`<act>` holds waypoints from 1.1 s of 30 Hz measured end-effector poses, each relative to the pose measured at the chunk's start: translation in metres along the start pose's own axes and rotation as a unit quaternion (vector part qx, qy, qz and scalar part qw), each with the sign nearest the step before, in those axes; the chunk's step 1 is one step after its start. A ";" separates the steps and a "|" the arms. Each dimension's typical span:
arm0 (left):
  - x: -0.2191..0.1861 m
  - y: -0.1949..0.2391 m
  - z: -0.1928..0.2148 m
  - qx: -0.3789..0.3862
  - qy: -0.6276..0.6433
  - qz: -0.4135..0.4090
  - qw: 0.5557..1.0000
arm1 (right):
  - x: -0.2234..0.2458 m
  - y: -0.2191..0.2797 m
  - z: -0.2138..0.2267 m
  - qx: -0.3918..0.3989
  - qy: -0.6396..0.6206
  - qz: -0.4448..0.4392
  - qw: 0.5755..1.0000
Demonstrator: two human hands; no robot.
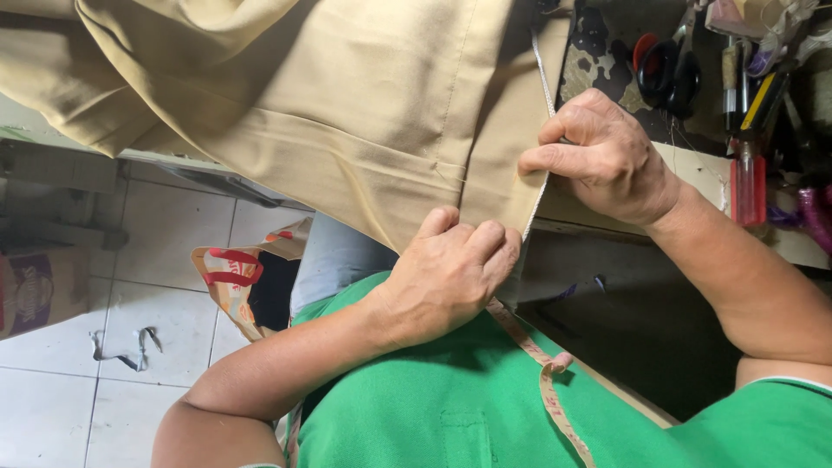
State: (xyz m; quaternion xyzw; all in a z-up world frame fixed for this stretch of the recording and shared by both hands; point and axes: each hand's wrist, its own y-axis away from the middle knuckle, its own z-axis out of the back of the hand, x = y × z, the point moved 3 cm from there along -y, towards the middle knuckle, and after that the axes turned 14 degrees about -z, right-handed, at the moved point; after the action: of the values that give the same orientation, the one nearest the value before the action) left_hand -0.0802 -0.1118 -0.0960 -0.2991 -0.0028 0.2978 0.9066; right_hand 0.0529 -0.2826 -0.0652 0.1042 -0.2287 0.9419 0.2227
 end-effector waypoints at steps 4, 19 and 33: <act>0.000 0.000 0.000 0.010 0.002 -0.003 1.000 | -0.004 -0.002 0.002 0.029 0.025 -0.003 0.999; 0.001 0.009 -0.005 0.016 0.089 0.023 0.996 | -0.006 -0.035 0.004 0.241 0.145 -0.103 0.954; 0.006 0.030 0.014 -0.013 0.172 0.112 0.979 | 0.002 -0.101 -0.008 0.466 0.205 -0.293 0.809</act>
State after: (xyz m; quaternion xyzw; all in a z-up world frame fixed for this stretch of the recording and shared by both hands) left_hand -0.0944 -0.0819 -0.1020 -0.3563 0.1827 0.3414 0.8504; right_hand 0.0976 -0.1976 -0.0330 0.0623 0.3301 0.8248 0.4548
